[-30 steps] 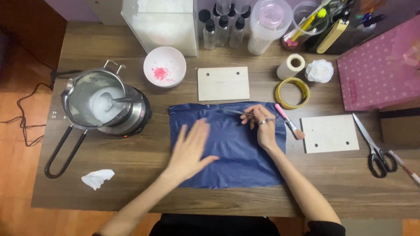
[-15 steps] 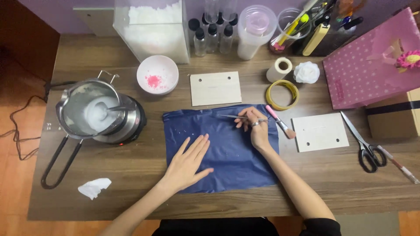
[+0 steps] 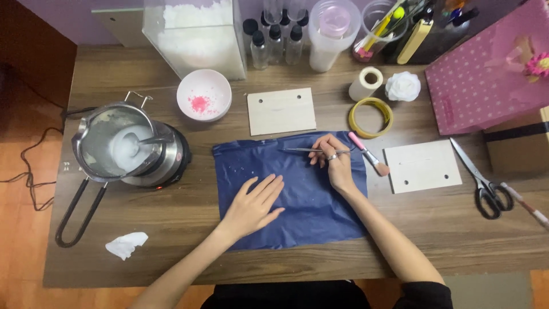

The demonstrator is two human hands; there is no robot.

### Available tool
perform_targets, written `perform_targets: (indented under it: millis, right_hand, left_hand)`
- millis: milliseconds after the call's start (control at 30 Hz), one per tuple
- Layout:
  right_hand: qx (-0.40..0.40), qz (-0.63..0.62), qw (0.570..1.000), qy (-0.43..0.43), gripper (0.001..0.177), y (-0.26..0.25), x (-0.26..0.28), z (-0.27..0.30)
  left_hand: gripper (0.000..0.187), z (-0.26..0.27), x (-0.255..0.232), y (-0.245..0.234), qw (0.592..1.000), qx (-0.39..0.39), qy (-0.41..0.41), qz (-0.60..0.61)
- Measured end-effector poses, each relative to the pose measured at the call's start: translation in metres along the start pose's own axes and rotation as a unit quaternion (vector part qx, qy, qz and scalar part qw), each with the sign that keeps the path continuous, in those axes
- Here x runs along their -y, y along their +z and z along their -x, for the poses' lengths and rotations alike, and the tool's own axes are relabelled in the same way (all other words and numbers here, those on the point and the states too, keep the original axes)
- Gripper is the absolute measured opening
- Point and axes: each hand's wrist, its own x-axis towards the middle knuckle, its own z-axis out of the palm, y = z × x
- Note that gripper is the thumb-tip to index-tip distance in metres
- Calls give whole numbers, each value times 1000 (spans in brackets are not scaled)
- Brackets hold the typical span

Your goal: The person is preparing wax by stirring it in a melting pot and using a stylus and brush to manipulate a blue sheet on the workbench.

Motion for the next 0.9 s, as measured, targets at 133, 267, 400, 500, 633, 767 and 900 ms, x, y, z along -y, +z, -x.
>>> perform_targets:
  millis: [133, 267, 400, 500, 633, 767, 900]
  right_hand:
    - [1, 7, 1000, -8, 27, 1, 1, 1]
    - [4, 2, 1000, -14, 25, 1, 3, 1]
    - [-8, 8, 1000, -20, 22, 1, 8, -1]
    - [-8, 33, 999, -22, 20, -1, 1, -2]
    - [0, 43, 999, -19, 22, -1, -1, -2]
    - [9, 45, 999, 4, 20, -1, 4, -6]
    - [28, 28, 999, 35, 20, 1, 15, -10]
  left_hand:
    - [62, -18, -13, 3, 1000, -2, -5, 9]
    - [66, -28, -20, 9, 999, 13, 13, 33]
    - [56, -19, -11, 10, 997, 7, 14, 70]
    - [38, -15, 7, 19, 997, -53, 4, 64]
    - [49, -34, 27, 12, 995, 1, -96, 30]
    - [62, -48, 22, 2, 984, 89, -147, 43]
    - [62, -47, 21, 3, 981, 101, -161, 34]
